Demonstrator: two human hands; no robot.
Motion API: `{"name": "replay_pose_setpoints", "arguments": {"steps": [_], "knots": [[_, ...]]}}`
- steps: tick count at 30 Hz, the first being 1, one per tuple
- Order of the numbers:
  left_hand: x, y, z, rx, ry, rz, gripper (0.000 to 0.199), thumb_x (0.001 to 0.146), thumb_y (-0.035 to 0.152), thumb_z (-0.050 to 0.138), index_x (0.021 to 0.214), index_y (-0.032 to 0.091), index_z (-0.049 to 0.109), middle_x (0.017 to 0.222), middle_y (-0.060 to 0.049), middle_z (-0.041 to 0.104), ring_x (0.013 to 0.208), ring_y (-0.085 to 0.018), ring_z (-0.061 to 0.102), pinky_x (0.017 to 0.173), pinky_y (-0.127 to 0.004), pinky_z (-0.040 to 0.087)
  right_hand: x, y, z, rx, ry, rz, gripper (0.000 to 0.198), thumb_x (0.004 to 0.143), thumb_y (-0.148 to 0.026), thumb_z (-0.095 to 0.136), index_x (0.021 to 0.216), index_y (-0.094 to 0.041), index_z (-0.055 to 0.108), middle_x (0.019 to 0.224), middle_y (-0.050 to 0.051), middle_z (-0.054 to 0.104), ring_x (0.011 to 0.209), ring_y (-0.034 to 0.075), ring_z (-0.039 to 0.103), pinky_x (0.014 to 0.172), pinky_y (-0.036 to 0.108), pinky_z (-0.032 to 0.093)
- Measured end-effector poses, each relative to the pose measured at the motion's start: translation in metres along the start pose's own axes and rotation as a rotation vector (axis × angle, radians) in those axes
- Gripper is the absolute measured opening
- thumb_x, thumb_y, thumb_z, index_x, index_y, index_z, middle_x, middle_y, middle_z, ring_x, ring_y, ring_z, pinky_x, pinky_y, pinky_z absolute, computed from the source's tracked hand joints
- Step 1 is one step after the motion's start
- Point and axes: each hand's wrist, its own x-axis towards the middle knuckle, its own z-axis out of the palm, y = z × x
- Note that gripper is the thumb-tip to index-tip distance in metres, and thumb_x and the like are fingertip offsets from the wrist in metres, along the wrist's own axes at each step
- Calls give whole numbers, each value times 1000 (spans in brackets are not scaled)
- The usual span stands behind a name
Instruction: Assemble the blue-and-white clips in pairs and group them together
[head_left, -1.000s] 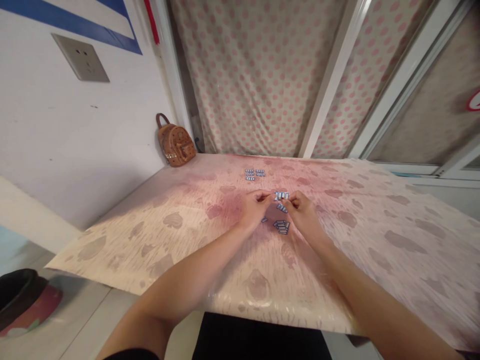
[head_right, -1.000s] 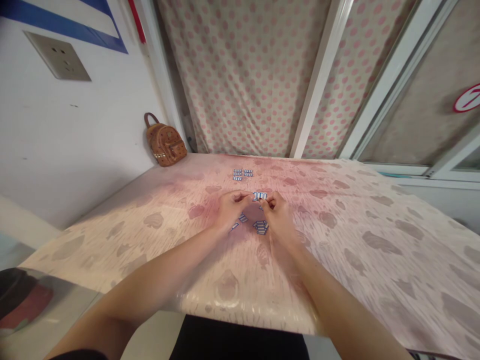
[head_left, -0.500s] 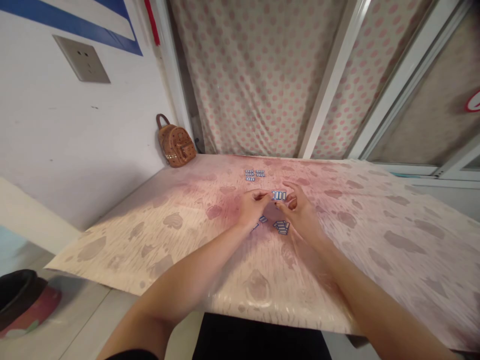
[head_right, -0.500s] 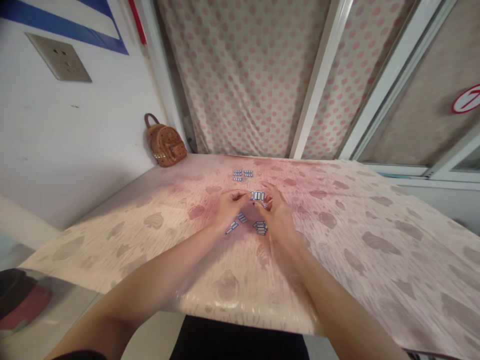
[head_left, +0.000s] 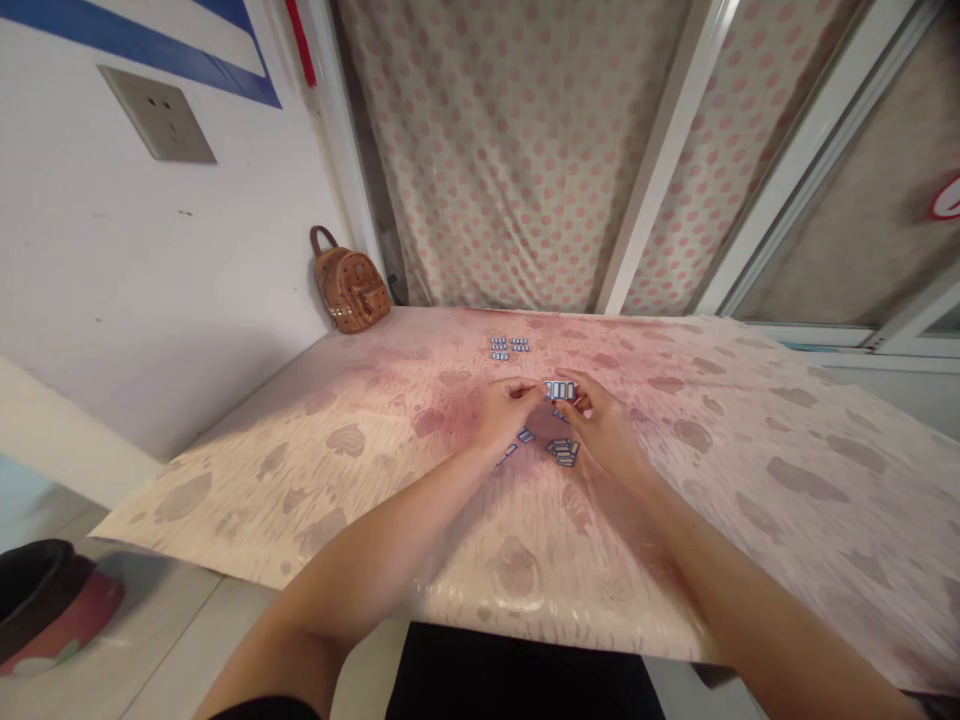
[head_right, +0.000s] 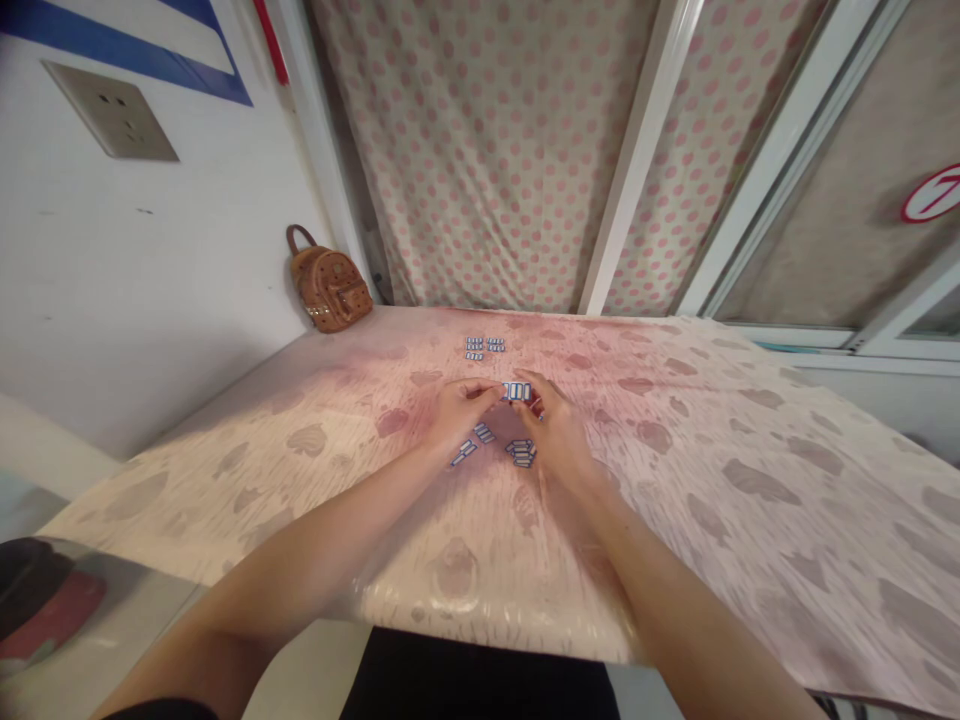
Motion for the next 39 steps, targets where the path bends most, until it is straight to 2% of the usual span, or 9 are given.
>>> {"name": "replay_pose_setpoints", "arguments": {"steps": [2, 6, 12, 18, 27, 29, 32, 35, 39], "knots": [[2, 0, -2, 16, 38, -17, 11, 78, 24, 70, 77, 16, 76, 74, -4, 73, 66, -14, 60, 65, -25, 42, 1, 3, -1, -17, 6, 42, 47, 84, -31, 61, 130, -22, 57, 92, 5, 67, 74, 20, 61, 72, 36, 50], [7, 1, -8, 25, 78, -32, 10, 77, 24, 70, 75, 16, 76, 71, -3, 71, 65, -13, 59, 65, -25, 41, 4, 6, -5, -6, -44, 89, 25, 88, -33, 55, 108, -22, 64, 88, 6, 67, 78, 21, 64, 71, 35, 51], [8, 0, -11, -4, -3, -55, 10, 75, 25, 71, 74, 16, 76, 68, -2, 69, 61, -12, 56, 63, -25, 40, 5, 2, -9, -20, -114, 15, 58, 83, -32, 65, 139, -28, 52, 99, 4, 66, 78, 20, 63, 76, 36, 52], [8, -2, -10, -15, -84, -51, 13, 74, 28, 74, 74, 15, 76, 65, -2, 67, 59, -11, 54, 61, -25, 39, 7, 0, -12, -47, -97, -90, 34, 87, -27, 57, 120, -24, 66, 99, 5, 68, 80, 19, 61, 76, 35, 52], [9, 3, -14, 15, -39, -46, 11, 74, 26, 72, 74, 15, 76, 69, -4, 71, 62, -12, 57, 62, -24, 41, 10, 12, -12, -6, -82, 26, 37, 85, -30, 57, 121, -24, 59, 87, 3, 67, 76, 20, 65, 73, 36, 51], [11, 4, -17, 42, -2, -44, 11, 74, 25, 71, 74, 16, 76, 72, -5, 72, 65, -13, 60, 64, -25, 43, 11, 14, -15, -34, -139, 47, 22, 84, -31, 57, 103, -23, 63, 83, 3, 67, 76, 20, 64, 74, 36, 50], [14, 3, -23, 75, 34, -9, 12, 75, 26, 71, 76, 15, 76, 75, -6, 73, 68, -14, 61, 66, -25, 44, 7, 13, -21, -105, -368, 47, 11, 78, -33, 65, 83, -24, 64, 80, 2, 67, 74, 20, 62, 71, 34, 49], [17, 2, -25, 102, 43, 15, 11, 76, 24, 69, 74, 15, 75, 74, -6, 73, 67, -13, 60, 65, -25, 43, 2, 13, -24, -163, -536, 49, 16, 71, -28, 71, 85, -25, 65, 83, 3, 67, 72, 20, 60, 63, 31, 47], [17, 1, -25, 141, 37, 11, 11, 76, 23, 68, 74, 15, 75, 73, -5, 72, 66, -13, 60, 65, -25, 42, -1, 16, -22, -232, -570, 45, 7, 73, -25, 67, 78, -24, 62, 77, 1, 64, 65, 17, 56, 57, 29, 41]]}}
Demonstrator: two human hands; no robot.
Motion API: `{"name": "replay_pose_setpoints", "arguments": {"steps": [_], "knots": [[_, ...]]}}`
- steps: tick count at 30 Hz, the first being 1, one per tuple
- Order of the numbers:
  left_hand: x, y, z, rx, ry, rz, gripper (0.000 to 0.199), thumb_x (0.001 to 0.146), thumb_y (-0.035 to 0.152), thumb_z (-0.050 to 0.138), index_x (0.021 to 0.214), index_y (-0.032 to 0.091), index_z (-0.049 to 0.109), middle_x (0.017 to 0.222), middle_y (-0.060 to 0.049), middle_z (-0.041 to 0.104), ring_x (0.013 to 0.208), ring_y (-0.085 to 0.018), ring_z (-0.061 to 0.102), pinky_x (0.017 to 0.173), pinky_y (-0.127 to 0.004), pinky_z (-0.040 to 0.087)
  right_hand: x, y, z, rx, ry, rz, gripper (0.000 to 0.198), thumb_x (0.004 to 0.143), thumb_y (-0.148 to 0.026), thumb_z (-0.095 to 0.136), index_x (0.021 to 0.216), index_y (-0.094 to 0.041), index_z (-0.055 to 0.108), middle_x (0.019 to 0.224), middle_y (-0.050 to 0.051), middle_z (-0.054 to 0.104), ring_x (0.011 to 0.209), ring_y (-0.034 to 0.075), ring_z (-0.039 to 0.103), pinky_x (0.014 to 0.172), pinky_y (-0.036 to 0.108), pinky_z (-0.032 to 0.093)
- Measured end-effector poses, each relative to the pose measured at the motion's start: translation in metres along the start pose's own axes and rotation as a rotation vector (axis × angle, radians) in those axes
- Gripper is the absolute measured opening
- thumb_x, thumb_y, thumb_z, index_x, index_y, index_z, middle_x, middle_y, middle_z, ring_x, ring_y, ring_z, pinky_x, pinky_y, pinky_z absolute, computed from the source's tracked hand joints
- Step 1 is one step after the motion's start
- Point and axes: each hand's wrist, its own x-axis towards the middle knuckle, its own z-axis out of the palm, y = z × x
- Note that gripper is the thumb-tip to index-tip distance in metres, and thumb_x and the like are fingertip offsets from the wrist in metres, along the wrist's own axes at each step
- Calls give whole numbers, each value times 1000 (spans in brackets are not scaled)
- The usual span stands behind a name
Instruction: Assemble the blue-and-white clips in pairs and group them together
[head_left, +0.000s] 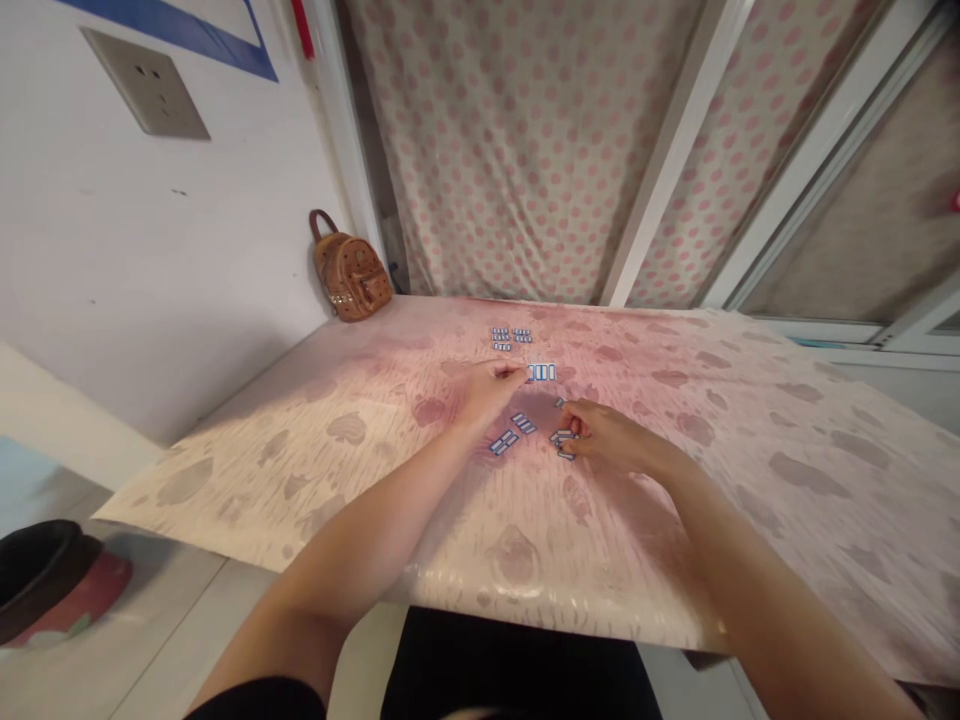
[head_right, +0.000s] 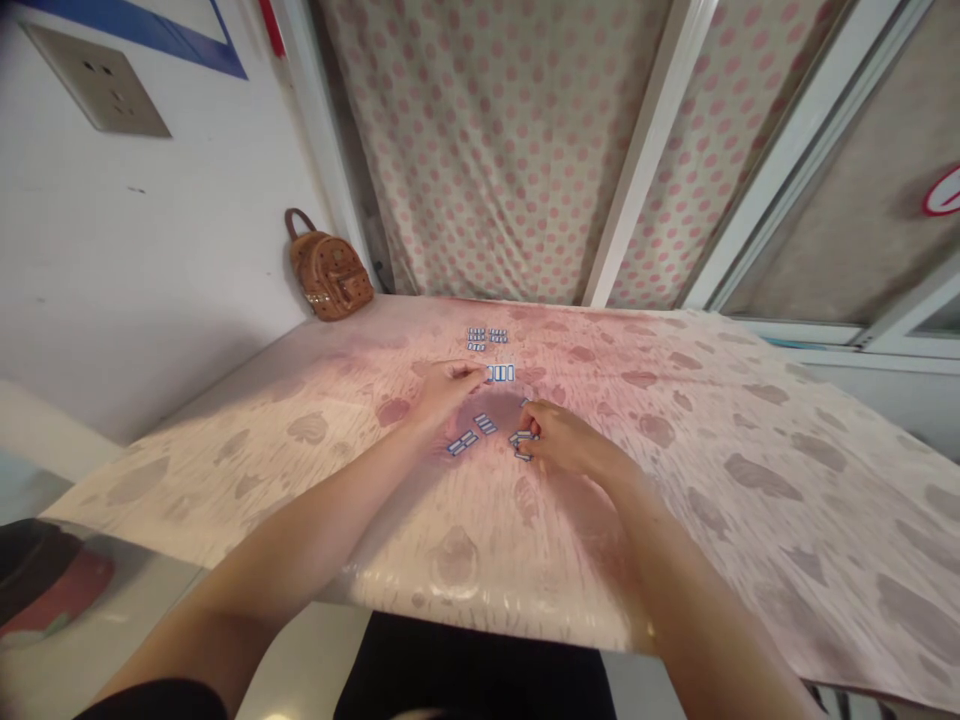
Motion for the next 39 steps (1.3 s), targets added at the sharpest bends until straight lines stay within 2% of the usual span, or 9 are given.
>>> {"name": "replay_pose_setpoints", "arguments": {"steps": [5, 11, 15, 20, 23, 39], "knots": [[-2, 0, 1, -8, -2, -9, 12, 76, 24, 69, 74, 14, 75, 74, -5, 72, 68, -14, 61, 65, -25, 43, 4, -3, -4, 48, 117, -35, 6, 76, -24, 60, 70, -23, 59, 71, 0, 61, 63, 16, 54, 59, 29, 38], [-6, -2, 6, 14, 23, -23, 11, 76, 23, 69, 75, 14, 76, 76, -4, 74, 70, -15, 64, 66, -24, 45, 8, -9, -18, 409, 348, 17, 22, 77, -43, 64, 74, -22, 59, 66, 0, 64, 61, 16, 58, 60, 29, 45], [-9, -6, 14, -36, 0, -9, 10, 77, 22, 69, 75, 16, 76, 76, -4, 75, 69, -15, 65, 65, -24, 45, 10, -11, -18, 558, 431, 36, 31, 74, -50, 69, 74, -22, 56, 65, 2, 68, 59, 16, 60, 62, 32, 49], [-12, -7, 19, -39, -30, 32, 8, 78, 22, 70, 76, 18, 77, 77, -3, 75, 70, -15, 65, 66, -24, 46, 9, -15, -10, 424, 524, 64, 30, 78, -47, 65, 68, -23, 51, 55, -2, 58, 51, 14, 52, 51, 28, 37], [-15, -4, 19, -19, -47, 41, 11, 79, 24, 70, 79, 16, 78, 81, -5, 76, 71, -16, 65, 65, -24, 45, 7, -16, -6, 338, 534, 72, 27, 81, -45, 61, 69, -23, 51, 55, -3, 56, 51, 14, 50, 50, 28, 32], [-16, -4, 21, -38, -111, 62, 16, 79, 28, 72, 82, 14, 79, 81, -7, 77, 71, -16, 66, 66, -25, 47, 6, -24, 0, 267, 563, 76, 24, 84, -42, 58, 70, -24, 51, 56, -3, 56, 52, 16, 51, 52, 29, 33]]}}
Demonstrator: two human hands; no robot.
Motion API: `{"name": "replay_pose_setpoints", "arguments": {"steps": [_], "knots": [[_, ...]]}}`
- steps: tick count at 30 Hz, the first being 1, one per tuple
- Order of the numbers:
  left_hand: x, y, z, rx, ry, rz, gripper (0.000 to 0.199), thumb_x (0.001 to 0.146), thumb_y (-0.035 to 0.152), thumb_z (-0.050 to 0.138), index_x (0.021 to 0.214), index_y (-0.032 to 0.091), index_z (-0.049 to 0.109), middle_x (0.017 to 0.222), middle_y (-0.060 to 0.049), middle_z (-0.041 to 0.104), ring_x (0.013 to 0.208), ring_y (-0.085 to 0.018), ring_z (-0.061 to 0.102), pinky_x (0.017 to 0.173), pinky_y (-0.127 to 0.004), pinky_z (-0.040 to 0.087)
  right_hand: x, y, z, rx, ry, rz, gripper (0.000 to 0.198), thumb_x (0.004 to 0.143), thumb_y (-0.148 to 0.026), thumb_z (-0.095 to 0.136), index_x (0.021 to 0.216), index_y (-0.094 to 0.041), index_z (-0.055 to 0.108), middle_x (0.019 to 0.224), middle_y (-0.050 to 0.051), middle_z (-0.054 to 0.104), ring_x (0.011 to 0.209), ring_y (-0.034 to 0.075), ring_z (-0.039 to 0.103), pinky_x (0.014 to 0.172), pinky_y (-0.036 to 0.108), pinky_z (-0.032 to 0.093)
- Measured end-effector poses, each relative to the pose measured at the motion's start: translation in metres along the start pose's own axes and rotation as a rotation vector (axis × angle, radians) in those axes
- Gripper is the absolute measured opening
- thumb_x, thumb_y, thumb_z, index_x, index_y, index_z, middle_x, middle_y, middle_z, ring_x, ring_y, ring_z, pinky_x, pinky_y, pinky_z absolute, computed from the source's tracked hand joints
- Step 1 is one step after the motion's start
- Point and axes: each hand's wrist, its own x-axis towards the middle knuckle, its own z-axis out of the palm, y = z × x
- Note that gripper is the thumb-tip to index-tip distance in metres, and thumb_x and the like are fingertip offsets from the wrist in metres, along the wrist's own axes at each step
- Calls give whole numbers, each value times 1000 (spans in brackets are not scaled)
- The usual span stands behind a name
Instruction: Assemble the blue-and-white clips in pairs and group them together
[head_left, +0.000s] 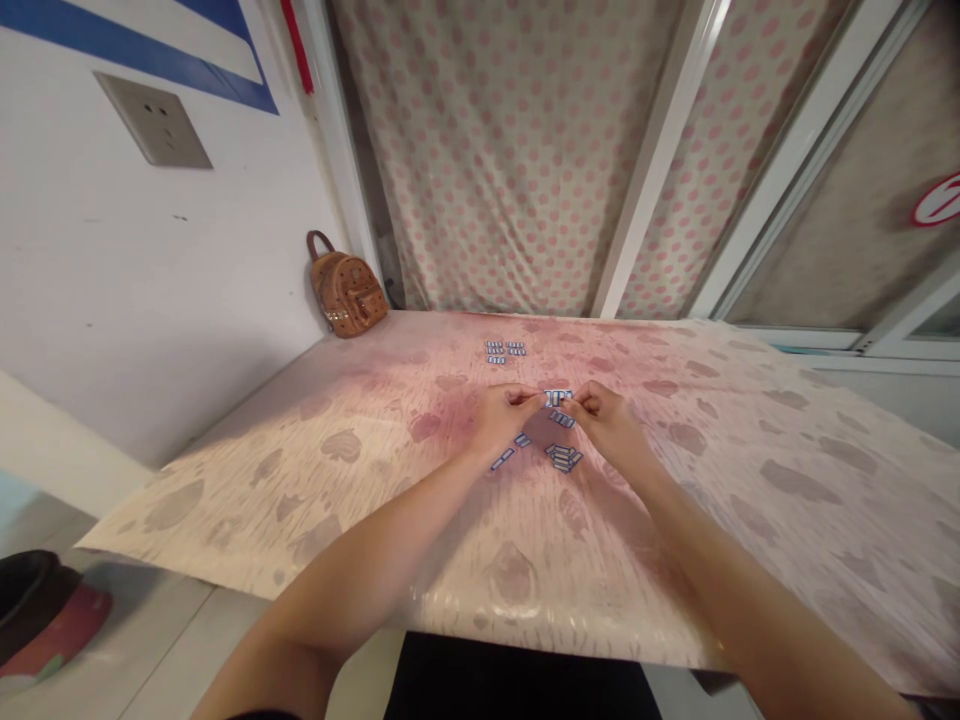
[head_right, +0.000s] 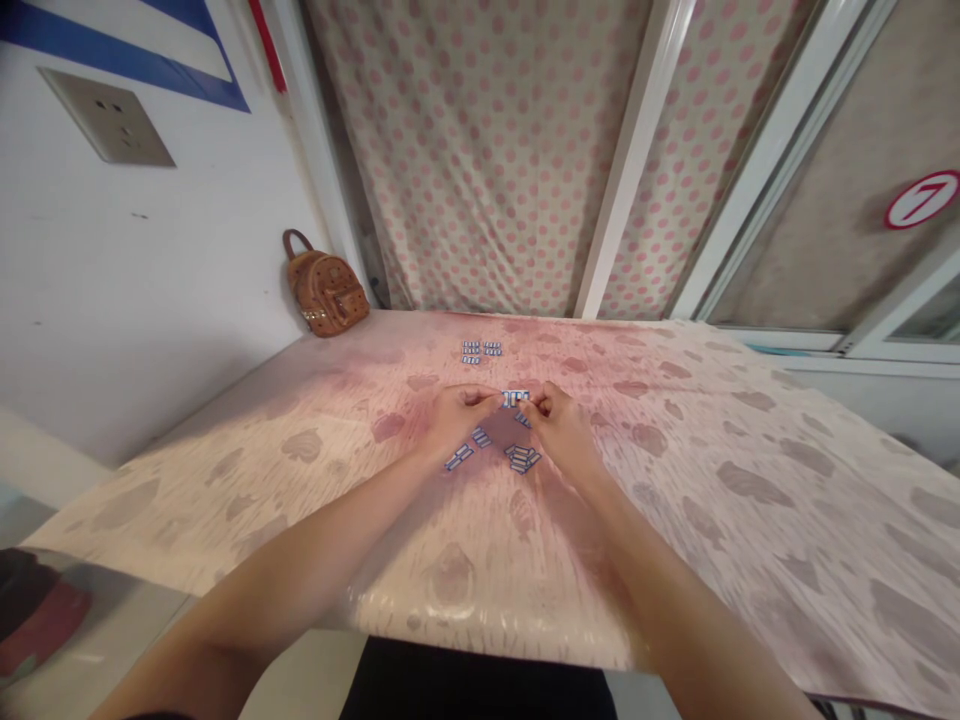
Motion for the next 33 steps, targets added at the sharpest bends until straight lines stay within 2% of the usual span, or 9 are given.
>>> {"name": "replay_pose_setpoints", "arguments": {"steps": [5, 8, 11, 14, 16, 21, 25, 30, 33], "knots": [[0, -1, 1, 17, 15, -13, 14, 79, 27, 71, 81, 14, 78, 81, -7, 76, 70, -16, 66, 66, -25, 46, 0, 0, 2, 6, -5, 28, 24, 83, -43, 58, 69, -24, 50, 54, -3, 54, 50, 16, 49, 51, 29, 31], [1, -1, 1, 51, 37, -26, 13, 79, 26, 71, 81, 15, 78, 79, -6, 76, 69, -16, 65, 63, -24, 44, 1, 5, 4, 45, 0, 35, 23, 83, -43, 60, 74, -24, 49, 57, -3, 55, 52, 16, 51, 52, 29, 34], [3, -1, 1, 33, 47, -46, 10, 78, 23, 70, 77, 16, 78, 74, -4, 75, 66, -15, 63, 62, -24, 43, 3, 9, 4, 124, -12, 9, 24, 82, -41, 63, 95, -24, 53, 67, -4, 58, 58, 17, 56, 55, 29, 41], [4, 1, -1, -32, 44, -57, 9, 77, 22, 70, 73, 17, 77, 71, -3, 73, 64, -14, 61, 62, -24, 42, 4, 10, 2, 88, -77, -60, 47, 81, -36, 65, 125, -25, 52, 79, -3, 59, 63, 16, 57, 60, 30, 45], [5, 3, -3, -55, 29, -73, 11, 76, 24, 71, 73, 16, 77, 69, -2, 72, 62, -13, 59, 62, -24, 42, 5, 9, 0, 20, -106, -94, 51, 82, -32, 64, 132, -28, 53, 83, -2, 60, 66, 16, 58, 64, 31, 46], [4, 7, -7, -75, -16, -105, 15, 74, 28, 73, 74, 14, 77, 65, -2, 69, 58, -11, 53, 61, -24, 39, 7, 10, -3, -28, -113, -155, 31, 87, -29, 59, 117, -27, 65, 81, 0, 61, 71, 17, 59, 69, 32, 47], [4, 11, -8, -83, -23, -137, 15, 74, 28, 73, 74, 14, 77, 64, -2, 67, 58, -10, 51, 61, -24, 38, 7, 10, -5, -68, -147, -182, 37, 86, -30, 63, 123, -29, 64, 84, 1, 63, 72, 18, 58, 72, 33, 47], [5, 12, -9, -100, -53, -171, 13, 73, 27, 73, 72, 14, 76, 62, -1, 65, 56, -10, 49, 60, -24, 36, 6, 7, -6, -72, -141, -194, 29, 88, -26, 58, 115, -26, 67, 81, 1, 64, 75, 18, 59, 73, 31, 47], [6, 10, -9, -132, -64, -175, 13, 73, 26, 73, 72, 13, 77, 63, -2, 66, 56, -9, 49, 59, -24, 36, 5, 4, -6, -79, -141, -190, 32, 88, -25, 59, 119, -26, 65, 83, 1, 65, 76, 18, 61, 74, 31, 47]]}}
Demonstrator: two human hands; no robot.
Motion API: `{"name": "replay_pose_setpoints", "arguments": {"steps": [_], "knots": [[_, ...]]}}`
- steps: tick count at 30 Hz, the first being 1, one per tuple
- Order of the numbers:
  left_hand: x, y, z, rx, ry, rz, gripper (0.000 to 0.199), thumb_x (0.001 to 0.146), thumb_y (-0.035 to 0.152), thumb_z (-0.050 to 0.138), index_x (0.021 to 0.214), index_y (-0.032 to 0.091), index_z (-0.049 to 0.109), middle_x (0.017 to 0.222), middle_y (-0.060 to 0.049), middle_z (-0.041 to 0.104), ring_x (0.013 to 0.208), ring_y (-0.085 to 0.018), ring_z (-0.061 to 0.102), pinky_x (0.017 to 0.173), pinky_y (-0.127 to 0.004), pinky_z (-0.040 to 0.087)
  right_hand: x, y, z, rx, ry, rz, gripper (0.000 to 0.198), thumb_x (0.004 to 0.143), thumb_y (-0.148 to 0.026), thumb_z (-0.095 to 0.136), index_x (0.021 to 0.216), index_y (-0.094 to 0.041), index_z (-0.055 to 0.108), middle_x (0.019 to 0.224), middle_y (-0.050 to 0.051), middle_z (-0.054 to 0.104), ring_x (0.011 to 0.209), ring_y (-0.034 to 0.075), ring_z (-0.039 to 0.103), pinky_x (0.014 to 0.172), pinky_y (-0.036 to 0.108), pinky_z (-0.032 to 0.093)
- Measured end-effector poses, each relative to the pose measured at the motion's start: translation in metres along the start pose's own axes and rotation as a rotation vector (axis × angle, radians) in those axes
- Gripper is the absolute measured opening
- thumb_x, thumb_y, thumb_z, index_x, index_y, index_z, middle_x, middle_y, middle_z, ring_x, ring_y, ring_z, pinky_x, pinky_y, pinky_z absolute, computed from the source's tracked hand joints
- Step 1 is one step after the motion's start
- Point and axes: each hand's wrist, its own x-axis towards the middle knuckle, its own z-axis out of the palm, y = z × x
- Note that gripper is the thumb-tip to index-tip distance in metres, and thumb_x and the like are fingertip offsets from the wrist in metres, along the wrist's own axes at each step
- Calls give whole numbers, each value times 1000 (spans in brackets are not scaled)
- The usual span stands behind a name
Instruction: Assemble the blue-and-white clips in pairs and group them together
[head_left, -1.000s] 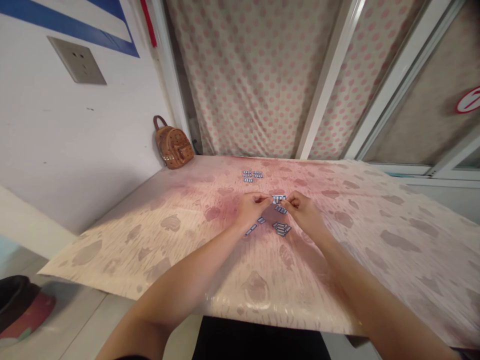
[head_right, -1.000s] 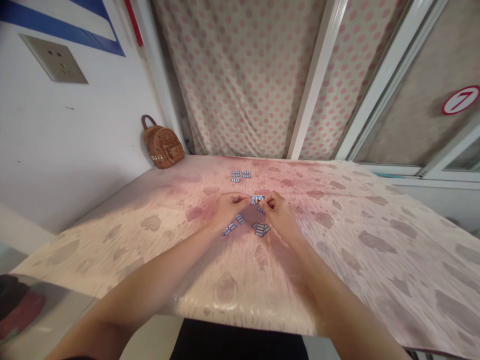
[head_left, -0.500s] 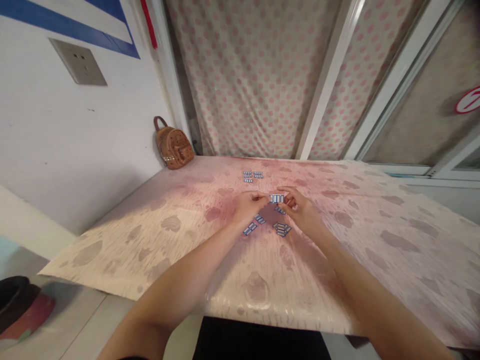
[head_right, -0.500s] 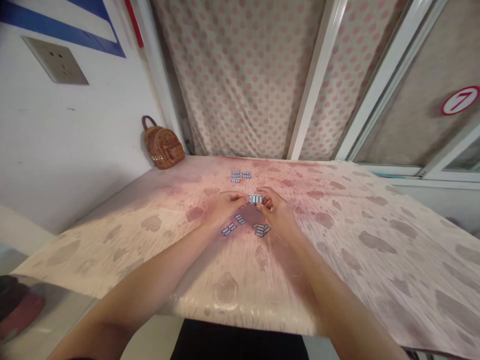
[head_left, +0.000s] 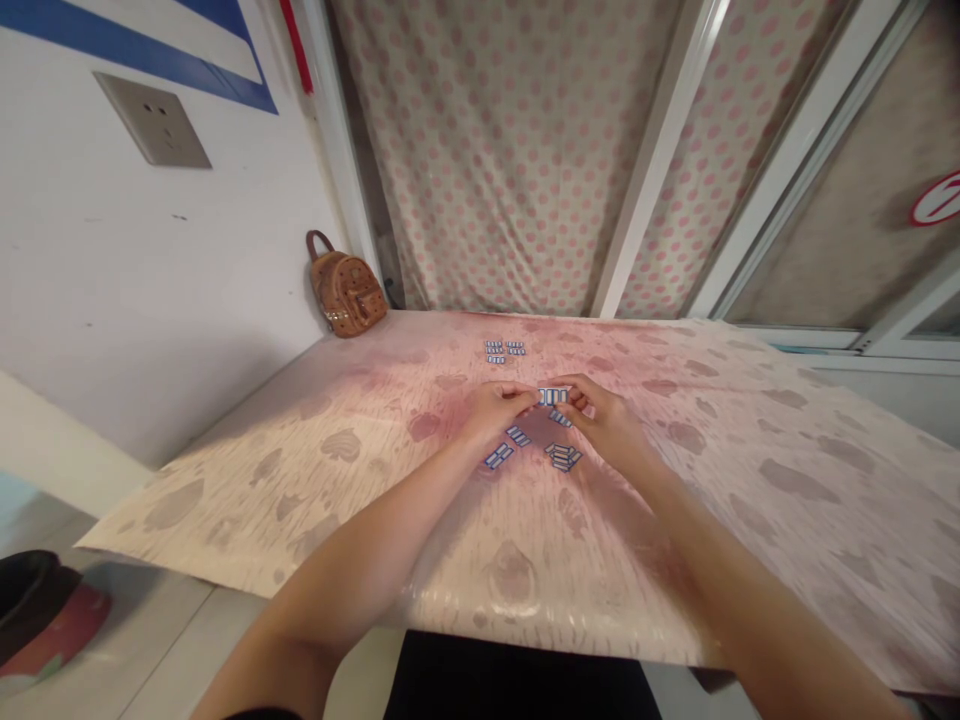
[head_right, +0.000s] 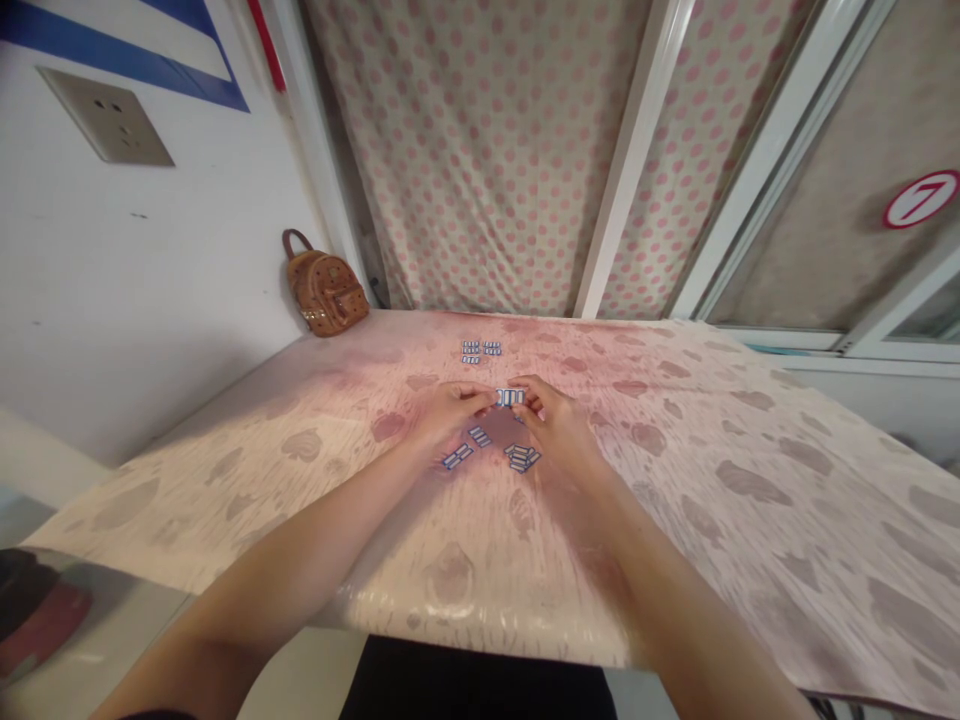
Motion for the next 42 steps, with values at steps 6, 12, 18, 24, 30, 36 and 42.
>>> {"name": "replay_pose_setpoints", "arguments": {"steps": [6, 12, 18, 24, 30, 36, 42], "knots": [[4, -6, -5, 22, -31, -13, 17, 73, 29, 74, 75, 13, 77, 65, -3, 67, 56, -9, 48, 58, -24, 36, -1, -5, -2, -15, -26, -8, 30, 89, -24, 57, 118, -26, 66, 84, 1, 68, 78, 18, 62, 75, 31, 46], [5, -7, -4, -1, -58, -20, 17, 72, 30, 75, 74, 13, 77, 64, -3, 67, 56, -9, 49, 58, -23, 36, -1, -7, -1, 12, -19, 1, 28, 91, -26, 52, 115, -25, 66, 81, 0, 67, 74, 17, 61, 73, 31, 46], [5, 0, -9, 92, 92, 2, 9, 74, 20, 71, 71, 14, 76, 65, -2, 69, 57, -10, 54, 59, -23, 38, 1, 1, -5, -31, -54, 145, 17, 83, -37, 64, 92, -22, 61, 77, 1, 64, 71, 18, 60, 66, 30, 45], [6, 4, -17, 143, 163, 25, 11, 77, 21, 69, 74, 13, 76, 72, -6, 73, 61, -11, 59, 62, -24, 41, -7, 0, -9, -199, -483, 183, 19, 70, -29, 72, 82, -22, 58, 82, 2, 65, 73, 19, 59, 63, 30, 42], [5, 4, -17, 173, 142, 44, 11, 77, 21, 69, 74, 15, 76, 74, -6, 74, 64, -13, 63, 68, -25, 45, -11, 0, -4, -176, -538, 177, 16, 74, -20, 63, 90, -22, 60, 82, 2, 67, 72, 18, 60, 62, 28, 41], [10, -3, -18, 214, 155, 62, 11, 77, 22, 69, 74, 14, 77, 72, -5, 74, 64, -13, 62, 63, -24, 43, -6, 7, -2, -37, -348, 125, 2, 78, -24, 57, 76, -24, 57, 64, -1, 62, 59, 17, 57, 54, 28, 40], [7, -3, -14, 259, 176, 64, 11, 77, 20, 68, 76, 14, 78, 78, -5, 75, 70, -15, 66, 65, -24, 44, 2, 5, -5, 265, -56, 312, 19, 77, -36, 63, 74, -24, 49, 56, -2, 63, 52, 17, 63, 55, 29, 49]]}}
